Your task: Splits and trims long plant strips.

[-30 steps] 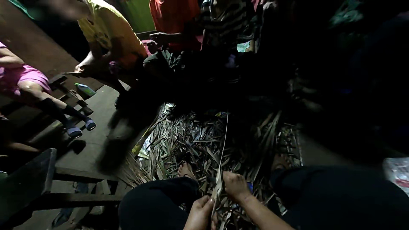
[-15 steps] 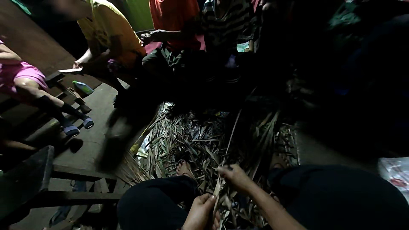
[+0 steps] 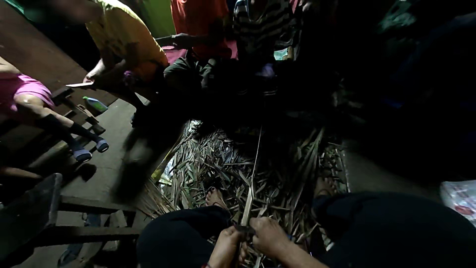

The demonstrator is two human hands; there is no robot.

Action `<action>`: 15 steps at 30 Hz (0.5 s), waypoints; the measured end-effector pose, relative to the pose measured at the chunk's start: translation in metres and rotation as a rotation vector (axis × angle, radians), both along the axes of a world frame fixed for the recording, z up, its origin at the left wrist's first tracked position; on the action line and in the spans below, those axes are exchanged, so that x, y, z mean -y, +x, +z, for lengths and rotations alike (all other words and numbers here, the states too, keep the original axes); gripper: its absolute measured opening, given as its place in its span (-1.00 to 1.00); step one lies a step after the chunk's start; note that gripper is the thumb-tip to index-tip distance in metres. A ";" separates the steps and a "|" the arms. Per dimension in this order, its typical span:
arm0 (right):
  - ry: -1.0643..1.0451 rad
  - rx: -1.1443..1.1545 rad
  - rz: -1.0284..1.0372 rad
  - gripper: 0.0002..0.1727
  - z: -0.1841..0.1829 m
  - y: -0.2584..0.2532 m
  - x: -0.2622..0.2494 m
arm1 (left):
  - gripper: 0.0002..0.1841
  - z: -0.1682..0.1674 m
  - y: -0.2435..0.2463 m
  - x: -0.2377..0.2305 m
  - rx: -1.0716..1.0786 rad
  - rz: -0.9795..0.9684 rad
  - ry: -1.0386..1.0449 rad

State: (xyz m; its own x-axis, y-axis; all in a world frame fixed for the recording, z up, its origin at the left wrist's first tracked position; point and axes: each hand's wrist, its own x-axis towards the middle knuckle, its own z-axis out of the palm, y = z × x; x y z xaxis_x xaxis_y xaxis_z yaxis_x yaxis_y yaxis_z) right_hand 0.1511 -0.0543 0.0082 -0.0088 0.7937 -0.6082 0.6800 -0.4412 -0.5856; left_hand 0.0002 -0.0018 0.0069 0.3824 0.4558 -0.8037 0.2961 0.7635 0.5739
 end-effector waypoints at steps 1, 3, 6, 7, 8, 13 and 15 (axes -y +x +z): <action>0.002 0.041 0.014 -0.71 0.003 -0.006 0.001 | -0.80 0.001 0.002 0.001 0.000 0.015 -0.010; 0.078 0.133 -0.007 -0.74 0.001 -0.010 0.003 | -0.79 0.001 0.003 0.004 0.017 0.040 -0.029; 0.271 0.252 -0.115 -0.81 -0.014 -0.011 0.006 | -0.77 0.002 0.002 0.007 0.045 0.026 -0.019; 0.210 0.248 -0.140 -0.77 -0.014 -0.007 0.003 | -0.74 0.003 0.001 0.008 0.055 0.008 -0.025; 0.125 0.242 -0.162 -0.72 -0.014 0.000 -0.002 | -0.74 0.003 -0.001 0.010 0.065 -0.011 -0.033; -0.038 0.283 -0.288 -0.62 -0.028 0.039 -0.018 | -0.73 0.008 -0.005 0.027 0.049 -0.102 -0.044; 0.009 0.322 -0.345 -0.63 -0.033 0.043 -0.019 | -0.72 0.007 -0.006 0.028 0.064 -0.105 -0.038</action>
State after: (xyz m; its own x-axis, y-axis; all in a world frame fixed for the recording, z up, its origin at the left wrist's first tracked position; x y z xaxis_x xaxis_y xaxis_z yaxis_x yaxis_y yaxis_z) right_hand 0.1944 -0.0357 -0.0248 0.4443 0.7227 -0.5294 0.6427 -0.6688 -0.3736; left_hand -0.0062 -0.0295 0.0144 0.4778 0.3805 -0.7918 0.3387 0.7519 0.5657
